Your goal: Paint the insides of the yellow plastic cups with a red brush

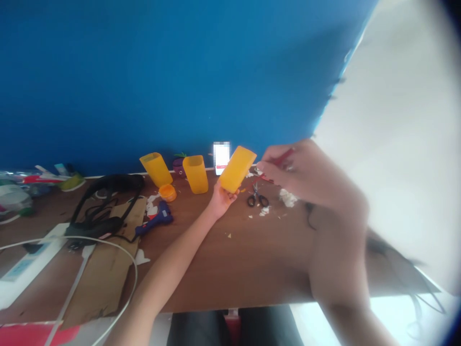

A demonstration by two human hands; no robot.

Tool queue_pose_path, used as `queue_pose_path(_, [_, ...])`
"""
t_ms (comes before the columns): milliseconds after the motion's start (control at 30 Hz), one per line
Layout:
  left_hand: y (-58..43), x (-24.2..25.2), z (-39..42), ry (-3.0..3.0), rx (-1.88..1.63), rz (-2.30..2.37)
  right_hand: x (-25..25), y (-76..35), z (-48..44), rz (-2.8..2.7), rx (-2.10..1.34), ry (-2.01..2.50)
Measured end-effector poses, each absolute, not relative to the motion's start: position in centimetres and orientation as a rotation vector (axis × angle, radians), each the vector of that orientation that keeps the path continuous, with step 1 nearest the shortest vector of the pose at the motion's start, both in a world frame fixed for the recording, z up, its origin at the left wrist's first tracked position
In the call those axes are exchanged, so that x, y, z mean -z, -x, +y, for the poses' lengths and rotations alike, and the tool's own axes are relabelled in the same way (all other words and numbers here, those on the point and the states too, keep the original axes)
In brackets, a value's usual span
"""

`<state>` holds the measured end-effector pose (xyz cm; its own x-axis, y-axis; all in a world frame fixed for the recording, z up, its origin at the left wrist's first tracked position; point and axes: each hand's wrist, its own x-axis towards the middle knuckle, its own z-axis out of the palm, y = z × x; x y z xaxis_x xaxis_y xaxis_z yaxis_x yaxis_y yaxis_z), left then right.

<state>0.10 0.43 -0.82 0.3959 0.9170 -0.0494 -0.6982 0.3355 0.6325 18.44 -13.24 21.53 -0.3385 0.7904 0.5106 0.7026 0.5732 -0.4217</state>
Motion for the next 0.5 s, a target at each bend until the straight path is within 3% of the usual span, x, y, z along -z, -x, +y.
queue_pose_path(500, [-0.27,0.3,0.25,-0.582,-1.111,0.492,-21.42,-17.42,-13.0,-2.162,-0.149,1.116])
